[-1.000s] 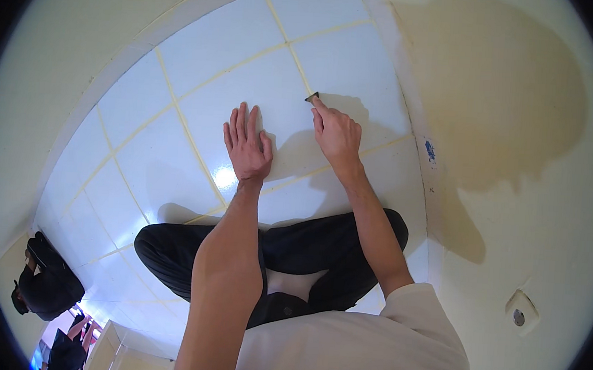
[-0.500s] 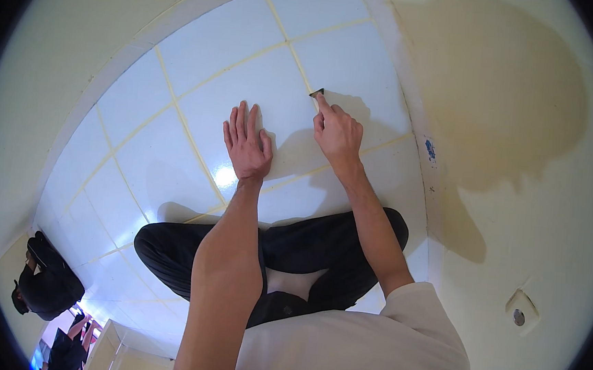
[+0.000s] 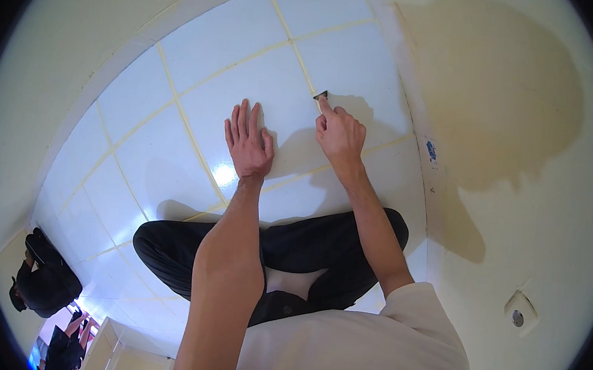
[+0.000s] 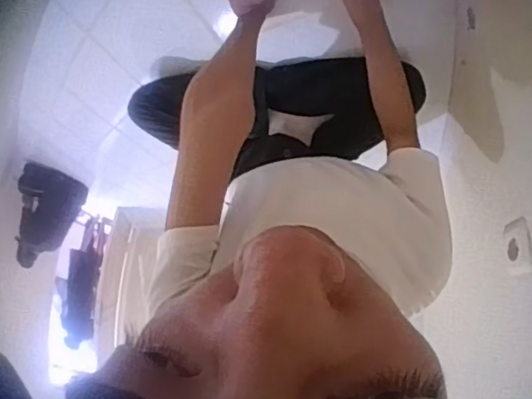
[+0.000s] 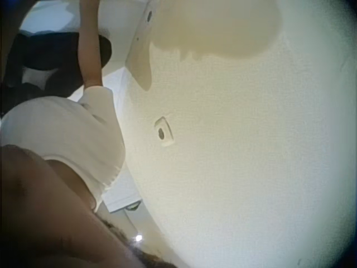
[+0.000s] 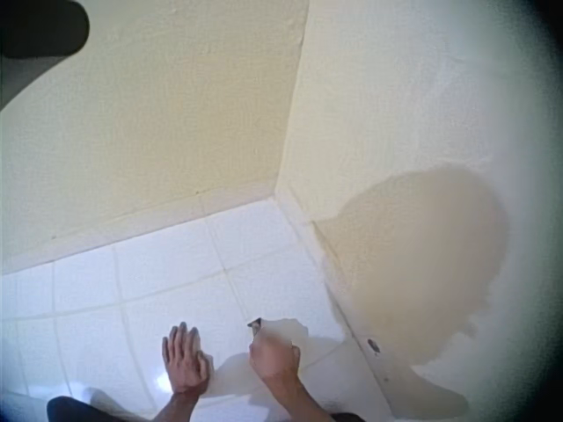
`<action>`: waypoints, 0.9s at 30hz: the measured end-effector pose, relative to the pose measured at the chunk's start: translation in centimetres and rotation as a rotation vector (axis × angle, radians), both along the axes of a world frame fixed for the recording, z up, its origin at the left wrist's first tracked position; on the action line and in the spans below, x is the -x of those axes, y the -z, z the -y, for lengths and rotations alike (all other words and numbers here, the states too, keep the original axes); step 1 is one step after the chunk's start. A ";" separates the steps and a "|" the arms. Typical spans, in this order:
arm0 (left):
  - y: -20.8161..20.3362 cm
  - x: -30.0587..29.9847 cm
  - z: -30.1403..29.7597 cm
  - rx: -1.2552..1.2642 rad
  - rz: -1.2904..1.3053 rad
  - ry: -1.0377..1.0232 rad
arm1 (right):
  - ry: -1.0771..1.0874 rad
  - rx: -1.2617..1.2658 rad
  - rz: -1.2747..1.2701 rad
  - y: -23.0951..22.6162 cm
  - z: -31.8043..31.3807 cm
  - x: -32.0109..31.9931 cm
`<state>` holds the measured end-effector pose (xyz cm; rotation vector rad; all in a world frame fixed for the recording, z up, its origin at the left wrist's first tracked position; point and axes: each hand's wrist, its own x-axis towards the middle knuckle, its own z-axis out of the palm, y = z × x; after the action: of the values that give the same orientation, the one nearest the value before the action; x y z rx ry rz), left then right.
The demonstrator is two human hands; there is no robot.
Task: The person scrapes the grout lines between floor tiles using a small hand scraper.
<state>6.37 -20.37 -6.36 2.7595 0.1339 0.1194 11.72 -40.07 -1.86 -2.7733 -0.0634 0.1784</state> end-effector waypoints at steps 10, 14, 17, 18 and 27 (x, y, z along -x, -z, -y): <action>0.2 0.1 0.1 -0.005 0.006 -0.001 | -0.010 -0.122 0.064 0.5 -0.2 0.2; 0.1 0.1 0.1 -0.004 0.003 -0.003 | 0.008 -0.148 0.128 1.1 -0.2 0.2; 0.2 0.1 0.0 -0.006 -0.005 -0.005 | 0.012 -0.168 0.096 0.8 0.0 0.1; 0.2 0.1 0.1 -0.002 -0.005 -0.004 | 0.013 -0.167 0.096 1.0 0.0 0.1; 0.2 0.1 0.0 0.002 -0.007 -0.001 | 0.001 -0.157 0.072 1.3 0.1 0.1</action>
<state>6.31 -20.32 -6.60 2.7582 0.1369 0.1091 11.64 -40.13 -3.11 -2.6226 -0.0898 0.0694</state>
